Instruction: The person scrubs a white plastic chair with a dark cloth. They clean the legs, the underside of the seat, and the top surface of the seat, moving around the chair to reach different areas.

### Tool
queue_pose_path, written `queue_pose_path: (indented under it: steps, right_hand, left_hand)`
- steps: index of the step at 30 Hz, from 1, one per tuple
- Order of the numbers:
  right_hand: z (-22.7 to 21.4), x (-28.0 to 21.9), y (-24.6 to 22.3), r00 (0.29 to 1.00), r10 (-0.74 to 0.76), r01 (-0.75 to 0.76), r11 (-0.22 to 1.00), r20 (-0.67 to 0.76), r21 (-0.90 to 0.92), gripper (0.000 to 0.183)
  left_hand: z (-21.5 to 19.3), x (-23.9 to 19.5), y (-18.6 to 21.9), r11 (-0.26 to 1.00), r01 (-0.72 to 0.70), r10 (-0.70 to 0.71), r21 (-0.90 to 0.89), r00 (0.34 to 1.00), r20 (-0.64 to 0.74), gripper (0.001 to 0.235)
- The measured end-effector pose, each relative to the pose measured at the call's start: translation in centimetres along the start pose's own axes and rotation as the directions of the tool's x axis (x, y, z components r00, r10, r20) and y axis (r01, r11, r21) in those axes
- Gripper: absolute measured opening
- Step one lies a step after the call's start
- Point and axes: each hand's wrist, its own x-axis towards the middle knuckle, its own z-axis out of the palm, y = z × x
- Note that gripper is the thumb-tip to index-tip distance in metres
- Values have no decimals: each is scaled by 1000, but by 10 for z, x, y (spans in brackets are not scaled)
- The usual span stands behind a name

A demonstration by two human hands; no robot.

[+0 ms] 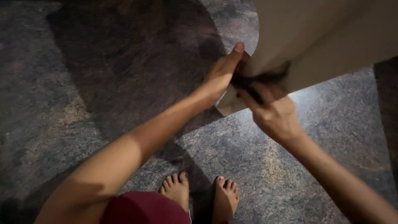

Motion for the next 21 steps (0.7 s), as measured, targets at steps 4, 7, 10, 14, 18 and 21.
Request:
queue_pose_path:
  steps: [4,7,10,14,18,21]
  right_hand:
    - [45,-24,-7,979,-118,111,992,166,53,41]
    - [95,-52,-12,939,-232,232,972,253,32,49]
    - [150,-78,-16,856,-279,245,960,435,133,30]
    - [197,-101,-29,843,-311,320,946,439,54,30]
    - [205,-112,-30,808,-315,284,949,498,141,35]
    - [207,-117,-27,807,-277,191,958,521,213,44]
  left_hand:
    - [1,4,-2,998,8,-5,59,999,-54,73]
    - [0,0,-4,999,22,-20,49,999,-46,72]
    - [1,2,-5,993,63,-54,102,995,-88,71]
    - [1,-1,-4,998,31,-29,53,999,-46,73]
    - [1,-4,2,996,34,-30,88,999,-44,74]
    - [2,-1,1,999,42,-41,24,998,-43,72]
